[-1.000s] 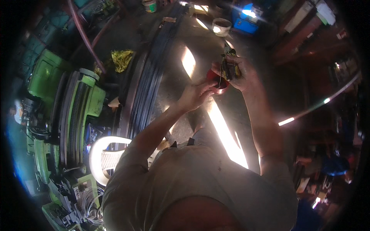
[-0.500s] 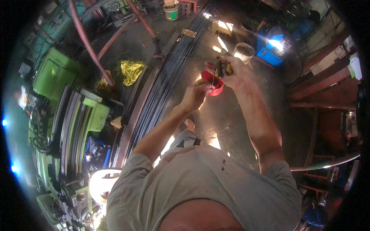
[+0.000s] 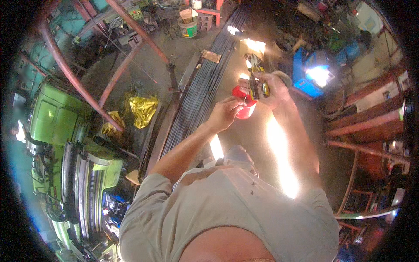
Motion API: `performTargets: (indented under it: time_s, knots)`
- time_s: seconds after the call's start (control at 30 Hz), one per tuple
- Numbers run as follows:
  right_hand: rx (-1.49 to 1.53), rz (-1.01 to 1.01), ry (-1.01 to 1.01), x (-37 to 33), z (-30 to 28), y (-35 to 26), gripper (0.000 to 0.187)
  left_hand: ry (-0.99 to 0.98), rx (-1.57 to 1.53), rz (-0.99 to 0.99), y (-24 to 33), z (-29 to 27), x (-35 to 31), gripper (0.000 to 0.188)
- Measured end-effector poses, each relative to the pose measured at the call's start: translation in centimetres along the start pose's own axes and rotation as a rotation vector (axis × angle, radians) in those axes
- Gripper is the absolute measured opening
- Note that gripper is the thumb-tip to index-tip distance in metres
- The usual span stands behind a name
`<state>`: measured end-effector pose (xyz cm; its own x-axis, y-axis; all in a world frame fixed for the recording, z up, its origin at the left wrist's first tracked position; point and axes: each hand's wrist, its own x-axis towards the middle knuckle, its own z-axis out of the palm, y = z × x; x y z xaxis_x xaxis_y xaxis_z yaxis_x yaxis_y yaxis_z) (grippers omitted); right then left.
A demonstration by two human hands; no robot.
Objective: The person sits on the floor and uses pliers to manipulate a wire inside a red plastic light fixture. They repeatedly pull, twist, and cut the wire to adjust the internal connection.
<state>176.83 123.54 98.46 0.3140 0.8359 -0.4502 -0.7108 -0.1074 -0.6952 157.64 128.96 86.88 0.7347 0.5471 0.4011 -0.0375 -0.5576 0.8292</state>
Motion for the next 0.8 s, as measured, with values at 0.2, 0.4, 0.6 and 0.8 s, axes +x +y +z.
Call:
performTargets:
  time_s: [0.2,0.4,0.6,0.8]
  knots:
    - [0.076,0.067,-0.007,12.5,0.8,-4.9,0.023,0.159,-0.127,-0.109,-6.6,-0.4,9.7,0.02]
    - [0.025,0.106,-0.024,24.3,1.9,-9.5,0.015,0.248,0.223,-0.264,-9.3,-1.6,21.0,0.029]
    - [-0.33,-0.08,-0.252,37.7,2.5,-13.5,0.007,0.431,0.416,-0.15,-18.8,-2.3,29.3,0.031]
    - [-0.035,0.171,-0.097,46.0,7.6,-16.7,0.006,0.515,0.487,-0.081,-25.7,-6.0,35.6,0.039]
